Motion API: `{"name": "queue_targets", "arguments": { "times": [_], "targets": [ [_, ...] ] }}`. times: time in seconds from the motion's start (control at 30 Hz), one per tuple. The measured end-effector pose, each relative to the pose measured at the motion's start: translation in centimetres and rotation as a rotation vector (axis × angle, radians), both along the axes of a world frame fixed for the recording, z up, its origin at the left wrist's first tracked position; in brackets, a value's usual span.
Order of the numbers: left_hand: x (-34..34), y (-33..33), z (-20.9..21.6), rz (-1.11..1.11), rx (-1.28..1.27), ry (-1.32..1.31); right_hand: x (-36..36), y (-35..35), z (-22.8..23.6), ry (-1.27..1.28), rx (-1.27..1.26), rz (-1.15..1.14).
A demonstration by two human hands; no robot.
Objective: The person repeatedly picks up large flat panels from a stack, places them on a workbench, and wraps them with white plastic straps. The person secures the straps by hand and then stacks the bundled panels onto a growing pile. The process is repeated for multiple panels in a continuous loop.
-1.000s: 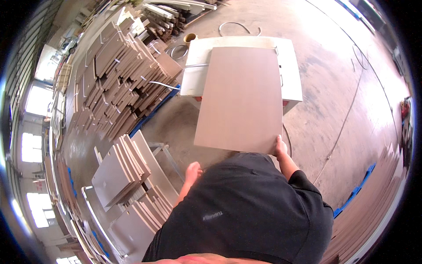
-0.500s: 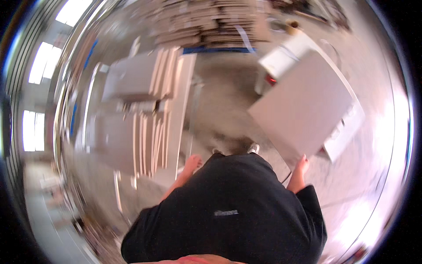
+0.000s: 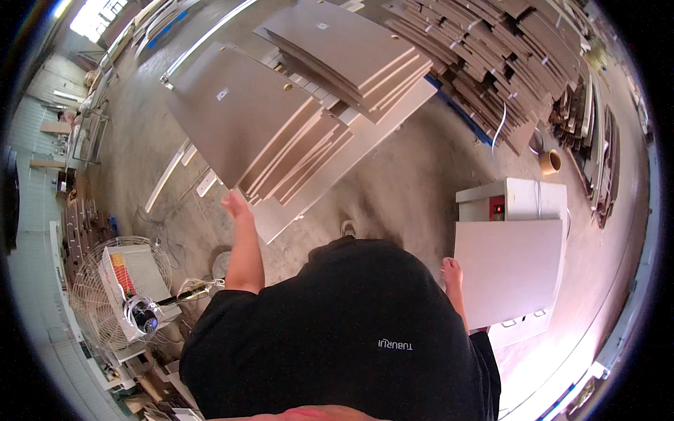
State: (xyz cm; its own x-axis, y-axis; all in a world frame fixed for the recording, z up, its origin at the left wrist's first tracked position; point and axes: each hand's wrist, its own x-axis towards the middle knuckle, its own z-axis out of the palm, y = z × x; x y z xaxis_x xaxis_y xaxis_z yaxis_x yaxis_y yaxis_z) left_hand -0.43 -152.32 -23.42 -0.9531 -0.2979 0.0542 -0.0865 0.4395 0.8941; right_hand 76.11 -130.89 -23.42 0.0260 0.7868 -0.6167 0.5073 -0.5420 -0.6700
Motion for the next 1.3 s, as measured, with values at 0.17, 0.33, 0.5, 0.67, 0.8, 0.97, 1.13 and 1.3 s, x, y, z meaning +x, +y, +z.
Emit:
{"name": "queue_targets", "arguments": {
  "times": [0.17, 0.33, 0.5, 0.67, 0.8, 0.97, 1.13, 1.3],
  "targets": [
    [-6.1, 1.3, 4.4, -0.302, 0.287, -0.399, -5.0, 3.1, 1.4, -0.011, -0.039, 0.234],
    [-5.7, 1.3, 6.3, -0.426, 0.454, -0.407, -10.4, 6.5, 2.2, -0.016, -0.042, 0.279],
    [0.8, -1.5, 8.0, -0.503, 0.517, -0.492, -21.0, 9.8, 7.5, 0.09, 0.081, 0.452],
    [10.8, -7.7, 8.8, -0.482, 0.547, -0.601, -34.6, 12.5, 12.3, 0.004, 0.308, 0.729],
    [15.9, -15.1, 3.6, -0.551, 0.469, -0.833, -42.8, 13.7, 11.4, -0.098, 0.651, 0.846],
    [18.7, -11.9, 6.4, -0.183, 0.745, -0.727, -47.9, 13.5, 8.8, -0.239, 0.236, 0.951],
    [19.3, -10.0, 7.9, -0.075, 0.668, -0.688, -45.3, 10.1, 11.2, -0.271, 0.236, 0.791],
    [18.5, -9.5, 7.7, -0.223, 0.667, -0.747, -38.8, 8.7, 10.9, -0.266, 0.277, 0.669]
  ]
}}
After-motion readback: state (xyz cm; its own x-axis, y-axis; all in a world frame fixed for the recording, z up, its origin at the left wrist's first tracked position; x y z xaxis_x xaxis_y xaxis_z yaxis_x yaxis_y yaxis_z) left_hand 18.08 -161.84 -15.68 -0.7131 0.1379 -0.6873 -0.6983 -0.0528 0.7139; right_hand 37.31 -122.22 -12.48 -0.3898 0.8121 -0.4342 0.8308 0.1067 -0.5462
